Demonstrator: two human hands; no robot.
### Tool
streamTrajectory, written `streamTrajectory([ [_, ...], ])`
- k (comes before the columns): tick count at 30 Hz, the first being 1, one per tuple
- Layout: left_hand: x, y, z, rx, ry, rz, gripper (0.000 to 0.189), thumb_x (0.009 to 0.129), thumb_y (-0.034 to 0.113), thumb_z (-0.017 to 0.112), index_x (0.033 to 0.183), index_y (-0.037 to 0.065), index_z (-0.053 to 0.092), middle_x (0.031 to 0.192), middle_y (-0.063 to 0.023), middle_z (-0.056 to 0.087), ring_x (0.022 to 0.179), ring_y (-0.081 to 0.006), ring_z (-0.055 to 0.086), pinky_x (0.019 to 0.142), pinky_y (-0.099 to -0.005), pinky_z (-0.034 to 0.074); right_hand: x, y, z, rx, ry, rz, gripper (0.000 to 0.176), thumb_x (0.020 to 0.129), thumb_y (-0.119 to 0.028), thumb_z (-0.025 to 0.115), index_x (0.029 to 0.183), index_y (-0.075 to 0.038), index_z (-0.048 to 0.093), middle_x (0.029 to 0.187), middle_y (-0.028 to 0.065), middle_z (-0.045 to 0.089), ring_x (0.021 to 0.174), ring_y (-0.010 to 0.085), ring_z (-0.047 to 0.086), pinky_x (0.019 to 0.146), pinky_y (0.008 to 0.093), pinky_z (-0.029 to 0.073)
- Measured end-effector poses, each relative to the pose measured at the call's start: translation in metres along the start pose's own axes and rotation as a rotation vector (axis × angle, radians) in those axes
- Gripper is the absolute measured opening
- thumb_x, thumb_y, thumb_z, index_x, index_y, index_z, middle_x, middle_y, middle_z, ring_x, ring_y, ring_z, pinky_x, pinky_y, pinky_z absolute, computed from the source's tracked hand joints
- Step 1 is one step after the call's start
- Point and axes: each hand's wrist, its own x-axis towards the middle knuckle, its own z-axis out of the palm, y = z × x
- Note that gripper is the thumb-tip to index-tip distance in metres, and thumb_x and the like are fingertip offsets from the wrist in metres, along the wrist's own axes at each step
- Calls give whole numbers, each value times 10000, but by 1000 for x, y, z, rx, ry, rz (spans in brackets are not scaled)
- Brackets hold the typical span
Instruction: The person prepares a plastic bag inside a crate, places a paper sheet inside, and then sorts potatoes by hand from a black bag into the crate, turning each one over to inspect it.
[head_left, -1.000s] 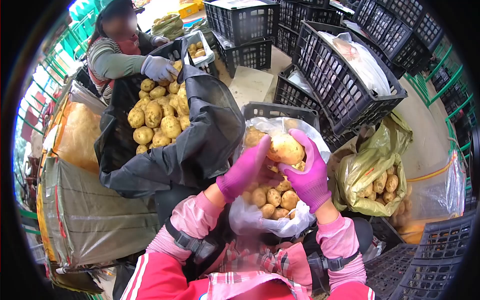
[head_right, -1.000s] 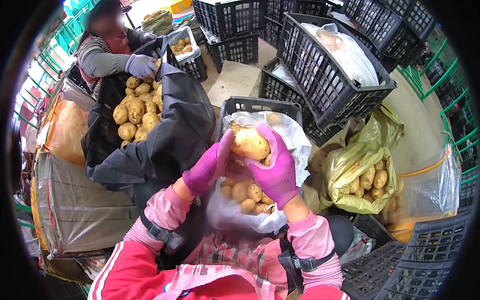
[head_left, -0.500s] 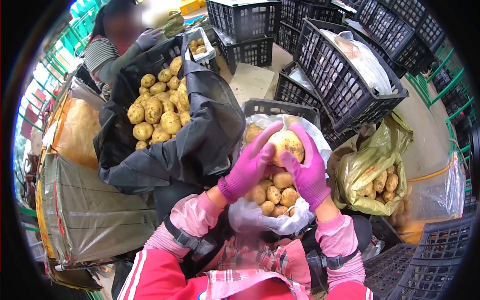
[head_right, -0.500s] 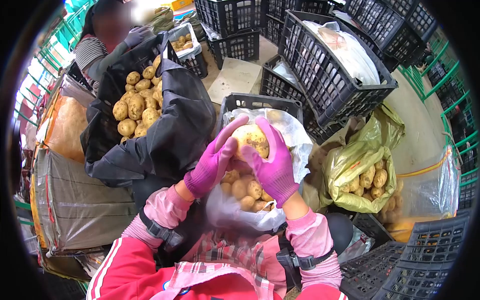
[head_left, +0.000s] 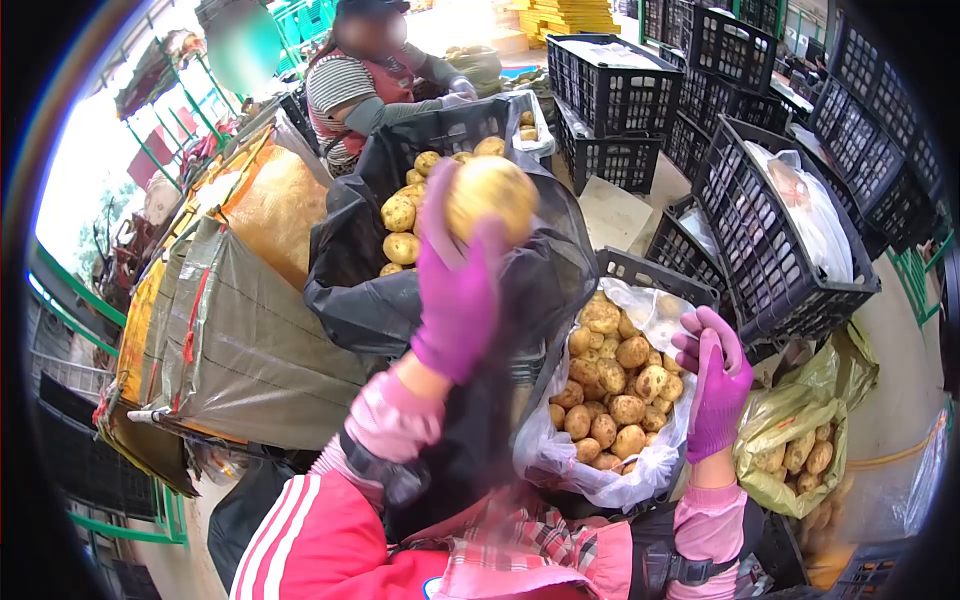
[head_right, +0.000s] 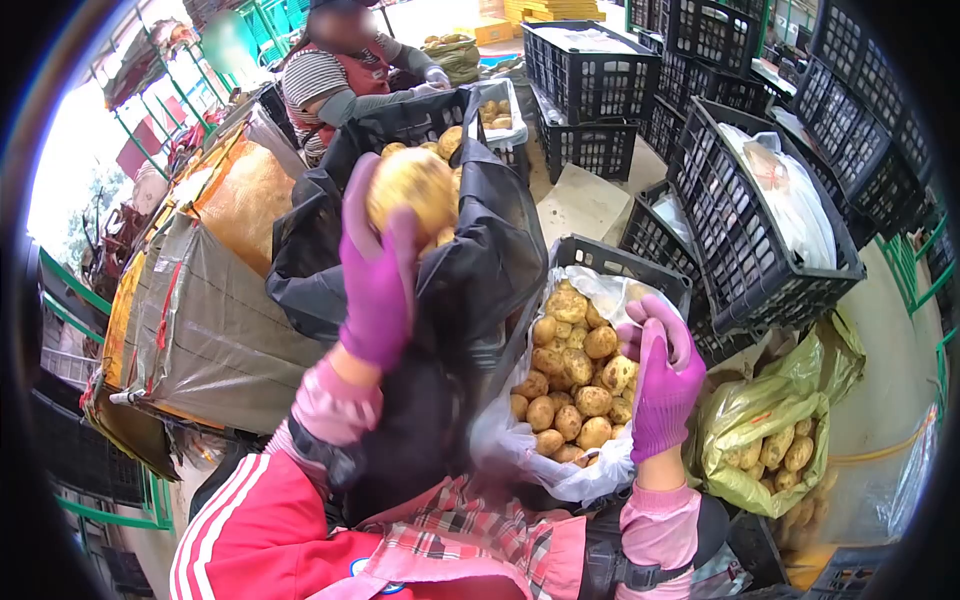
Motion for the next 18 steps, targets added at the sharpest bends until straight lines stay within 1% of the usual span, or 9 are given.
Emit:
streamTrajectory([
  [2, 52, -59, -11, -46, -91, -244, 517, 979, 205, 580, 1393, -64, 427, 1377, -223, 527, 1283, -322, 512, 1089, -367, 388, 1, -6, -5, 25, -19, -51, 307, 1022, -176, 534, 1248, 17, 612, 1105, 130, 694, 886, 142, 680, 778, 250, 542],
  [4, 56, -91, -22, 172, -152, -175, 466, 980, 174, 579, 1362, -67, 465, 1331, -207, 564, 1245, -300, 545, 1064, -349, 414, -3, -13, -16, 48, -1, -86, 312, 1024, -188, 533, 1246, 16, 613, 1099, 128, 698, 890, 146, 683, 780, 248, 540],
  [5, 58, -80, -10, 363, -70, 82, 440, 981, 165, 579, 1346, -64, 489, 1301, -201, 585, 1222, -287, 565, 1044, -341, 434, 1, -20, -21, 81, 29, -100, 315, 1024, -193, 533, 1244, 19, 613, 1099, 129, 699, 892, 148, 684, 779, 246, 540],
  [7, 19, -15, 23, -150, -140, 11, 403, 977, 134, 574, 1329, -53, 517, 1268, -205, 601, 1198, -264, 587, 1016, -332, 457, 2, -37, -33, 145, 93, -157, 318, 1022, -195, 535, 1245, 18, 613, 1093, 131, 702, 889, 154, 688, 779, 247, 542],
  [9, -18, 7, 51, 70, -461, 147, 386, 930, 96, 618, 1294, -20, 563, 1233, -173, 633, 1164, -255, 605, 1009, -346, 461, 1, -53, -45, 162, 150, -200, 319, 1016, -197, 543, 1241, 18, 618, 1089, 137, 705, 890, 163, 693, 779, 252, 549],
  [12, -104, -33, 124, -100, -831, 32, 360, 926, 141, 612, 1254, -5, 596, 1212, -195, 650, 1123, -288, 631, 970, -355, 476, 2, -56, -59, 175, 194, -214, 322, 1012, -206, 550, 1230, 18, 627, 1079, 140, 708, 892, 162, 699, 766, 244, 556],
  [13, -127, -43, 146, -42, -1029, -174, 367, 918, 177, 633, 1237, -1, 603, 1179, -215, 659, 1108, -320, 639, 967, -367, 481, 3, -56, -62, 177, 205, -217, 322, 1011, -208, 551, 1228, 18, 628, 1078, 140, 709, 890, 161, 700, 762, 242, 557],
  [14, -165, -74, 169, 125, -1034, 76, 404, 909, 203, 647, 1256, 4, 585, 1142, -232, 663, 1076, -349, 647, 938, -388, 501, 2, -52, -63, 184, 197, -223, 313, 1005, -198, 557, 1225, 12, 632, 1065, 135, 712, 869, 160, 701, 750, 238, 558],
  [18, -246, -92, 237, 409, -1428, -372, 739, 894, 402, 637, 1482, 64, 342, 1228, -239, 629, 1126, -402, 611, 941, -468, 498, -1, -43, -61, 141, 128, -149, 294, 973, -147, 580, 1201, 29, 638, 1040, 125, 713, 868, 118, 677, 741, 223, 534],
])
